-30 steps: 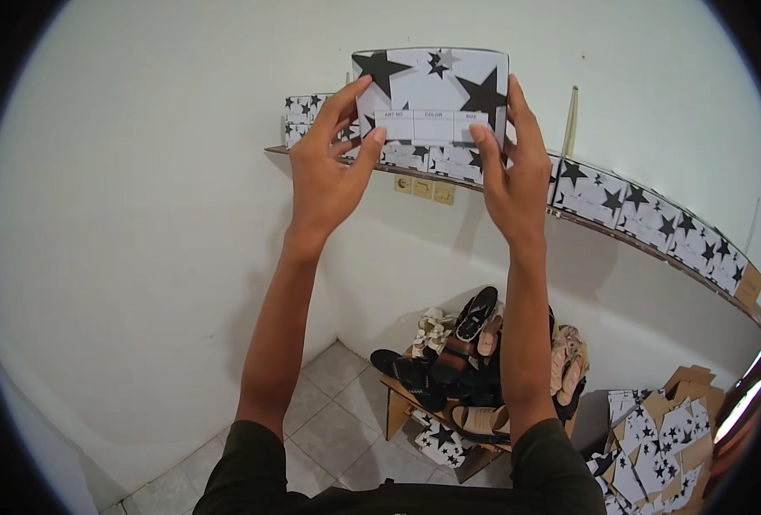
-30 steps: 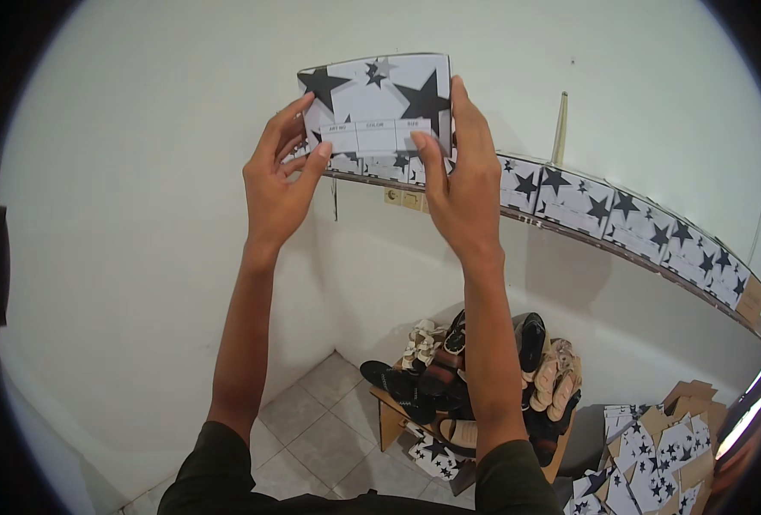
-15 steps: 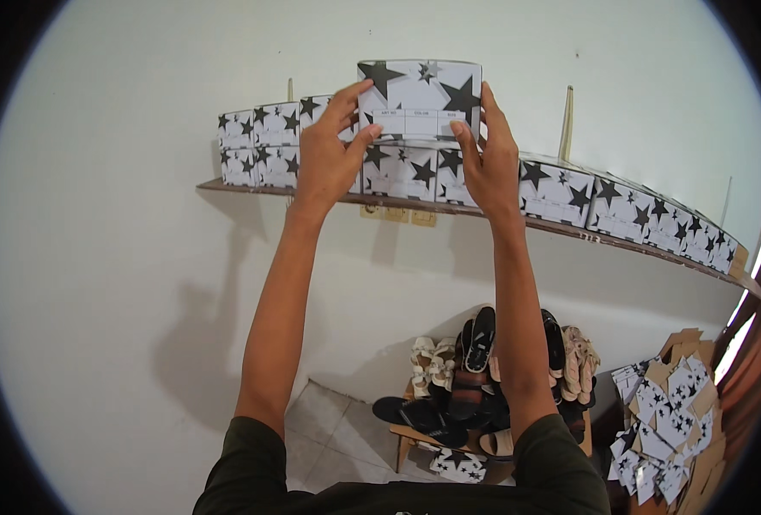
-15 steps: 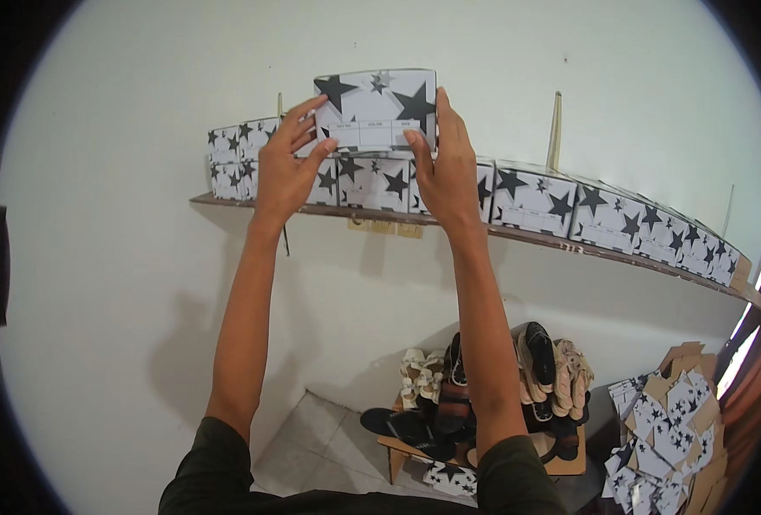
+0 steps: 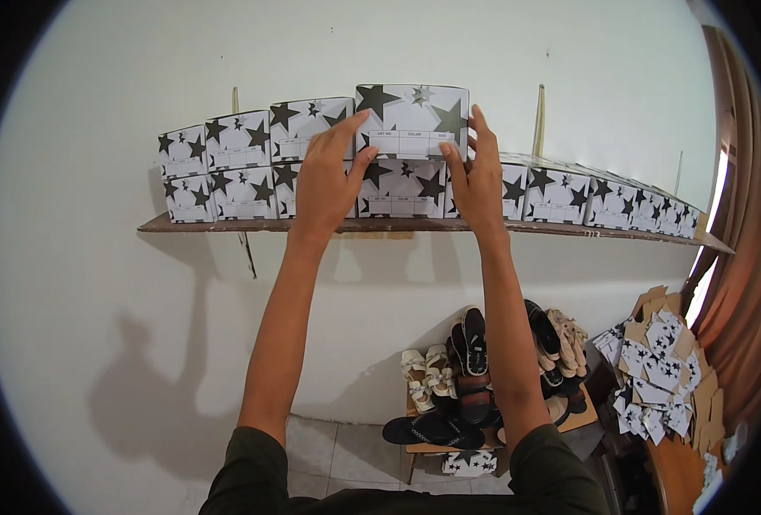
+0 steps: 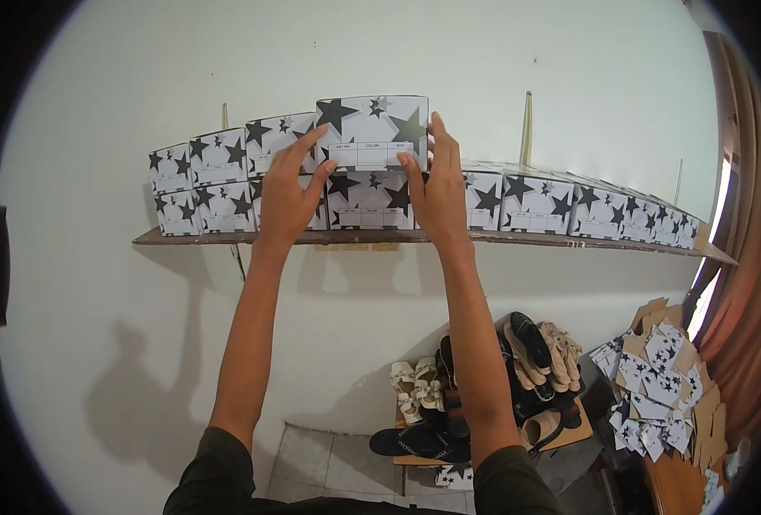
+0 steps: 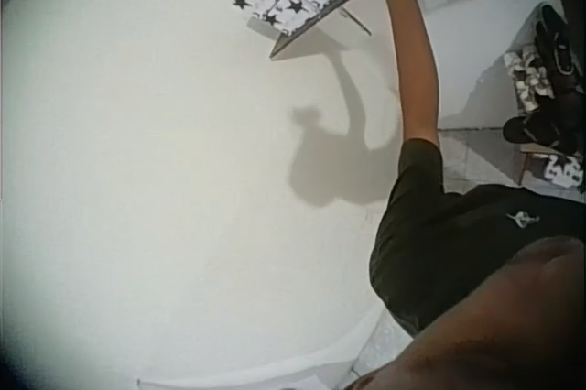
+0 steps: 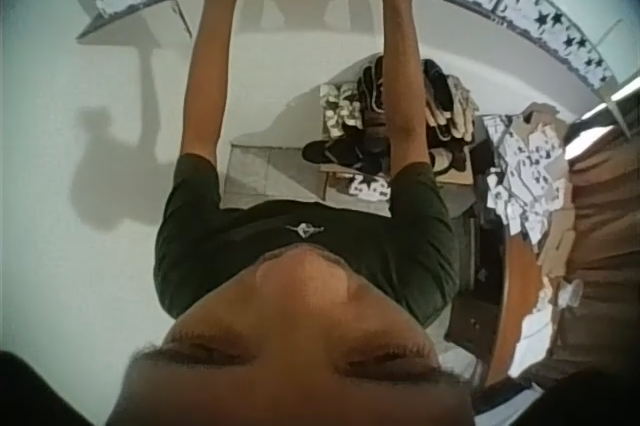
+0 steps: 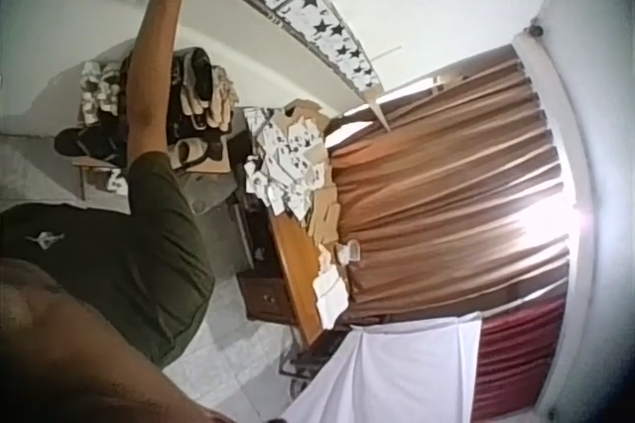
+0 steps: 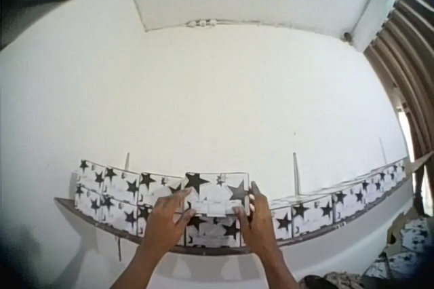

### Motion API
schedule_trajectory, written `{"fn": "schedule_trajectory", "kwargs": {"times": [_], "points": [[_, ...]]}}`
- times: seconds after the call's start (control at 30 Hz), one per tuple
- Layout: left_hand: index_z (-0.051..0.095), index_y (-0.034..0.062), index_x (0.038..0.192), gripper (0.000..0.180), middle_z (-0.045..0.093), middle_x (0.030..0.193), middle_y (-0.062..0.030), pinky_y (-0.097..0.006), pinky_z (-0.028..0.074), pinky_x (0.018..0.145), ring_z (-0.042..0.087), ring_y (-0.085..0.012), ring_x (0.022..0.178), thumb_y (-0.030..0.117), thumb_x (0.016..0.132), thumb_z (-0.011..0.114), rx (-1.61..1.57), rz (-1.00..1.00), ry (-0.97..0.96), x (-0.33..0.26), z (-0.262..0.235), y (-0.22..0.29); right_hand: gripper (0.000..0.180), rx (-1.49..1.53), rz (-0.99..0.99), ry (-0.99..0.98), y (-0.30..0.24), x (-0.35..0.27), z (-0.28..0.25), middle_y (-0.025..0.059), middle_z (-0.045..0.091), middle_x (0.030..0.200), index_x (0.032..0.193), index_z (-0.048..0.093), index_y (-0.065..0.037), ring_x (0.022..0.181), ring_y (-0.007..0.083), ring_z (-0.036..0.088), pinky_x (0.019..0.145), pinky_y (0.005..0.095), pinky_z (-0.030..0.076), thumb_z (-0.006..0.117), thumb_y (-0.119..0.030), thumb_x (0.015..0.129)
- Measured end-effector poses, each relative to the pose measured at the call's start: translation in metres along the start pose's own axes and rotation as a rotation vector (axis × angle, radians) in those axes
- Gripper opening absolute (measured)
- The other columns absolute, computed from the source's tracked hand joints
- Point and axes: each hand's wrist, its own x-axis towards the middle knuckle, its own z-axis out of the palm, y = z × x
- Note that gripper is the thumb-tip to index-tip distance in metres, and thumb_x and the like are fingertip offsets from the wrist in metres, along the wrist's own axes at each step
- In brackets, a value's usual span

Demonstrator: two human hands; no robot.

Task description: Folding shoe boxes and organizing them on a shelf.

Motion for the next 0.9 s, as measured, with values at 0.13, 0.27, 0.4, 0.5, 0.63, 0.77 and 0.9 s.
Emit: {"fn": "schedule_trajectory", "kwargs": {"times": [0.13,0.27,0.4,0.5,0.63,0.77,0.9], "points": [[0.061,0.0135,0.136,0.045,0.058,0.140,-0.0192,-0.050,0.047,0.104,0.056,-0.0379,0.128,0.029,0.095,0.070,0.044,0.115,0.103,-0.009,0.008,-0.008,0.064,-0.025,-0.059,0.049,-0.003,-0.004,0.007,0.0227,0.052,0.139,0.151,0.040,-0.003,0.124,0.0378,0.057,0.098,0.0437,0.051,0.067,-0.027,0.098],[0.063,0.0138,0.135,0.045,0.055,0.143,-0.0236,-0.041,0.058,0.090,0.059,-0.0337,0.127,0.021,0.092,0.074,-0.147,0.018,0.026,0.004,0.019,-0.014,0.063,-0.075,-0.094,-0.027,-0.007,0.003,0.006,0.0254,0.049,0.141,0.148,0.047,-0.010,0.120,0.0395,0.060,0.095,0.0444,0.053,0.073,-0.025,0.094],[0.065,0.0138,0.134,0.045,0.057,0.141,-0.0246,-0.036,0.061,0.082,0.063,-0.0318,0.123,0.016,0.091,0.075,-0.165,0.062,0.018,0.027,0.028,-0.031,0.059,-0.103,-0.044,-0.080,0.003,0.018,0.014,0.0306,0.046,0.143,0.146,0.053,-0.019,0.121,0.0450,0.060,0.092,0.0471,0.055,0.075,-0.025,0.092],[0.066,0.0127,0.132,0.044,0.059,0.139,-0.0231,-0.039,0.062,0.082,0.064,-0.0326,0.122,0.018,0.089,0.076,-0.196,0.099,0.065,0.039,0.041,-0.034,0.057,-0.129,-0.075,-0.052,0.020,0.028,0.019,0.0321,0.044,0.145,0.146,0.053,-0.021,0.124,0.0477,0.058,0.093,0.0482,0.055,0.074,-0.023,0.093],[0.067,0.0124,0.130,0.042,0.061,0.137,-0.0215,-0.043,0.059,0.086,0.064,-0.0370,0.119,0.018,0.089,0.076,-0.037,0.167,0.124,0.034,0.050,-0.037,0.055,-0.117,-0.097,-0.043,0.032,0.025,0.022,0.0317,0.043,0.146,0.145,0.054,-0.019,0.125,0.0485,0.057,0.093,0.0481,0.056,0.073,-0.021,0.093],[0.068,0.0146,0.128,0.040,0.064,0.133,-0.0161,-0.048,0.044,0.101,0.061,-0.0328,0.121,0.024,0.090,0.075,0.157,0.149,0.060,0.019,0.051,-0.044,0.056,-0.168,-0.120,-0.087,0.035,0.016,0.017,0.0312,0.042,0.147,0.144,0.055,-0.018,0.125,0.0489,0.057,0.094,0.0480,0.055,0.074,-0.021,0.092],[0.067,0.0181,0.130,0.040,0.057,0.143,-0.0082,-0.047,0.029,0.108,0.054,-0.0220,0.131,0.028,0.092,0.072,0.423,0.197,0.122,0.000,0.048,-0.035,0.054,-0.190,-0.083,-0.118,0.029,0.002,0.018,0.0282,0.044,0.146,0.141,0.057,-0.017,0.123,0.0454,0.056,0.097,0.0474,0.053,0.075,-0.019,0.090]]}}
